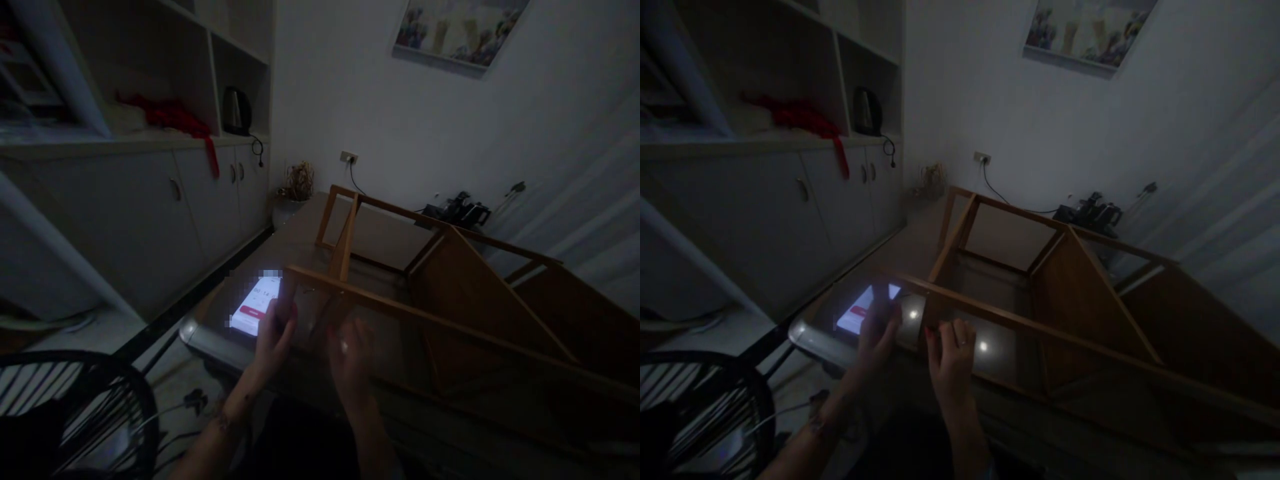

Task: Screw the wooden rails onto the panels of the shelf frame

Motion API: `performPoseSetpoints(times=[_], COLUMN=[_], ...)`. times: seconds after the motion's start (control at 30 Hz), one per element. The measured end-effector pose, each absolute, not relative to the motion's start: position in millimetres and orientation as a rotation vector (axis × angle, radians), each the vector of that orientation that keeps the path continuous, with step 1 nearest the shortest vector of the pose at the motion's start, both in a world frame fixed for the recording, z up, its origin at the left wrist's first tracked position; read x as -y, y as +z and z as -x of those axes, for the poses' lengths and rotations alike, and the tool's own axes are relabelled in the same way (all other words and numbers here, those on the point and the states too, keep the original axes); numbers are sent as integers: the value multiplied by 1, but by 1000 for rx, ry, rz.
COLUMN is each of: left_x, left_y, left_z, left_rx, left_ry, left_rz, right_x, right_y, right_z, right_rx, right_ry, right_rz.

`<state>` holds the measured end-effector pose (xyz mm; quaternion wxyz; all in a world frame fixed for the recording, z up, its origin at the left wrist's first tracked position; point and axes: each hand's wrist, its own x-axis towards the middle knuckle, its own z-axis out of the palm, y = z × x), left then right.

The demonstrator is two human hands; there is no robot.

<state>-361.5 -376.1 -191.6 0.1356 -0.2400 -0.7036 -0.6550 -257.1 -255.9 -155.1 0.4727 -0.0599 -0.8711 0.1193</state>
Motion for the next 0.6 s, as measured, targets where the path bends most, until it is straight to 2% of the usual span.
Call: performPoseSetpoints(times=[0.17, 0.4, 0.6], left_x=[373, 368, 367], left_y=[-199, -201, -201], left_z=[362, 361, 358], left_rx=[1991, 1949, 1894], left_ry=[-1909, -1923, -1901], left_rz=[680, 627, 638], right_x=[257, 259, 259], right_y=[-155, -182, -193], right_z=[263, 274, 276], right_rx=[2092, 2083, 2057], right_ry=[373, 541, 554], right_rz=[152, 115, 92])
